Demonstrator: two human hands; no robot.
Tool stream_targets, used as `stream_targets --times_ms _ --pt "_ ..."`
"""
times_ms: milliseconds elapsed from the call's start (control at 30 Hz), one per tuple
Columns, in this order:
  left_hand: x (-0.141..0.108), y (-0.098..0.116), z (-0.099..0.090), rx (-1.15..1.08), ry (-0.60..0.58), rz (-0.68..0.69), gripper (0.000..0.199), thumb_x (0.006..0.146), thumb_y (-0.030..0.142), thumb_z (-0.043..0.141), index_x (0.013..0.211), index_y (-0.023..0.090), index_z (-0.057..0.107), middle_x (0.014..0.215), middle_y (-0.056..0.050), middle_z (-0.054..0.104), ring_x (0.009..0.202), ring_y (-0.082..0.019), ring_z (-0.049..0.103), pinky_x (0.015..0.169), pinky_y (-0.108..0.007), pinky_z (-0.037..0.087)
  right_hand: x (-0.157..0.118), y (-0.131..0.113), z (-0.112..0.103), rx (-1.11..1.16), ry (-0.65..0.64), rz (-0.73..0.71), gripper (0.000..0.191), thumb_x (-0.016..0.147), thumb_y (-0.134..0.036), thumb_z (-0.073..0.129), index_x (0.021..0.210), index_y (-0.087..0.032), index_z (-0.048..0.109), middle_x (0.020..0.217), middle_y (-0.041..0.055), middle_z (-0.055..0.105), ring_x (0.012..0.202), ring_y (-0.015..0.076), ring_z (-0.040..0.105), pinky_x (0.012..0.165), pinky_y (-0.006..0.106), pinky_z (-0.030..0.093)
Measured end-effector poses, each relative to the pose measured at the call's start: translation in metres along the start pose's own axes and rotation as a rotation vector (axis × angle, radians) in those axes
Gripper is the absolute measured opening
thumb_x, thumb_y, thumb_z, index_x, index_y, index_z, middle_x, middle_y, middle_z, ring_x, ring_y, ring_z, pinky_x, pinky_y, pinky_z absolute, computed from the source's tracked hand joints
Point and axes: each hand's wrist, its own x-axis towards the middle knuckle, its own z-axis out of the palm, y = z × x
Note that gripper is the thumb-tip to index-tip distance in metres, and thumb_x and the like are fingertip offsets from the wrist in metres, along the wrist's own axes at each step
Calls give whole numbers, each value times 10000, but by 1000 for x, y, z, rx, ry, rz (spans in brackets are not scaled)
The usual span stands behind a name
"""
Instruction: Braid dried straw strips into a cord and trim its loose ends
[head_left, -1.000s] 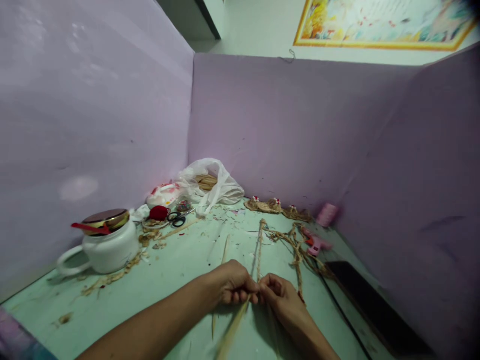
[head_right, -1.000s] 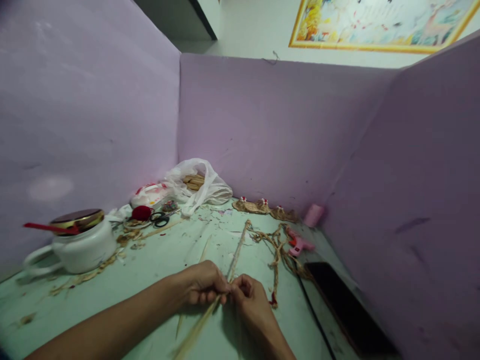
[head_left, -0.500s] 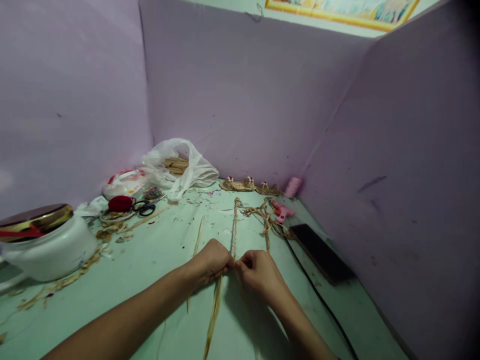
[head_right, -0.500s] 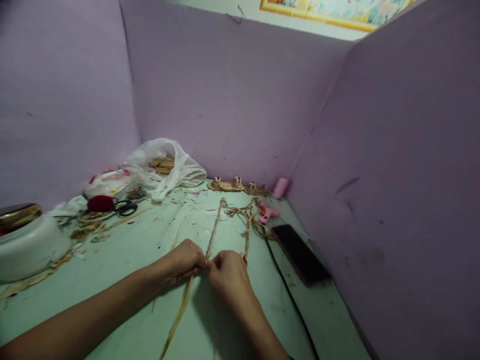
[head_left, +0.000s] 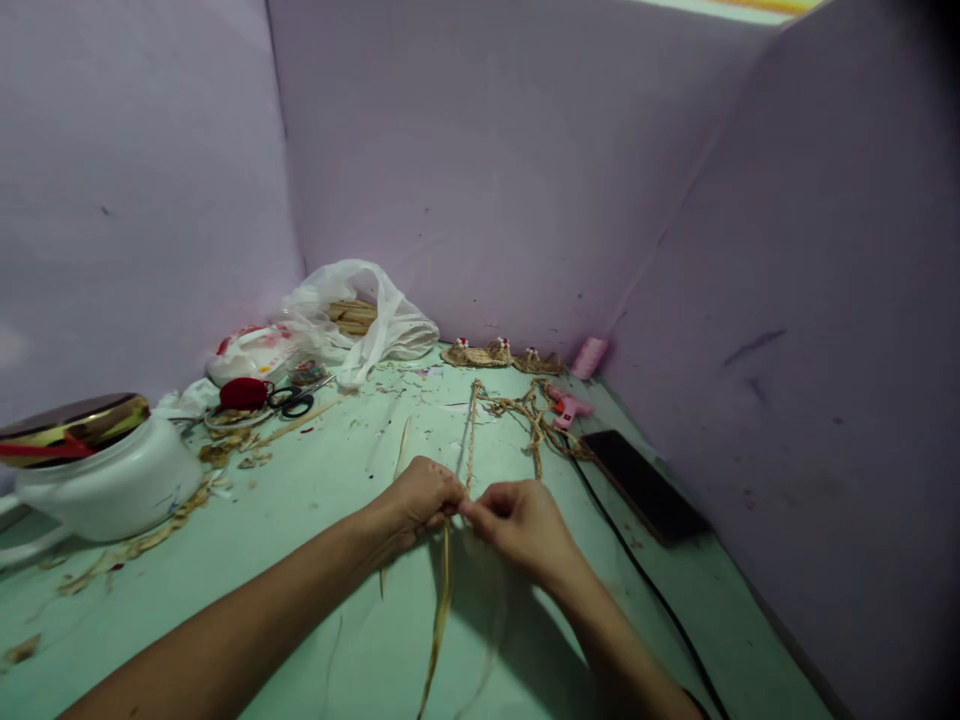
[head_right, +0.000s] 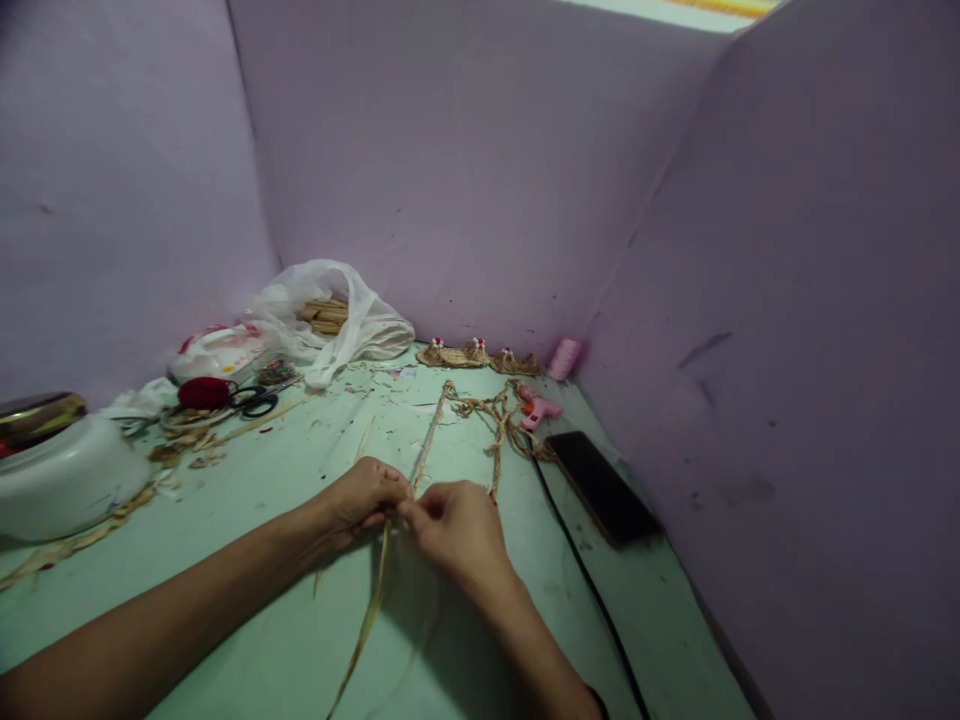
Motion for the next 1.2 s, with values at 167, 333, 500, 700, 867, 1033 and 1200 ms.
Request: stream_targets --times_ms 167,333,500,700,867,1033,1200 --pt "0 3 -5 -18 -66 -19 103 491 190 531 441 149 451 305 70 349 245 -27 234 272 -180 76 10 -1 -4 754 -103 331 127 666 -255 582 678 -136 537 610 32 592 497 98 514 513 226 417" --pt "6 -1 -7 67 -114 6 106 474 193 498 411 162 418 289 73 319 242 -30 210 283 -191 76 12 0 13 781 -226 388 124 644 -201 565 579 -152 471 378 -79 363 317 29 264 335 170 160" --pt "8 3 -9 219 -117 36 58 468 154 486 413 141 471 268 71 305 257 -31 204 308 -191 100 20 13 18 506 -104 291 134 599 -164 555 494 -136 476 360 -80 351 348 22 234 373 194 132" --pt "4 6 -17 351 -153 -8 96 516 184 511 457 116 546 322 34 423 263 -35 242 311 -196 144 21 20 24 520 -107 238 110 571 -185 537 485 -144 481 364 -83 345 366 30 224 392 207 128" --pt "4 9 -25 427 -83 -63 164 541 246 549 427 136 506 284 44 346 265 -50 220 322 -214 127 21 21 26 547 -122 250 99 559 -183 539 481 -140 497 375 -71 385 371 32 252 397 204 146" --pt "-12 0 1 675 63 75 144 586 207 508 464 132 530 394 -5 446 375 -91 370 400 -227 224 18 13 22 610 -99 311 47 546 -153 539 507 -130 525 394 -52 454 358 29 279 386 202 150" --pt "-31 -11 21 1064 229 344 193 664 190 438 565 134 593 559 -58 560 516 -133 468 480 -248 244 14 9 21 704 -101 368 59 555 -172 555 520 -139 521 321 -86 354 304 21 222 362 206 119"
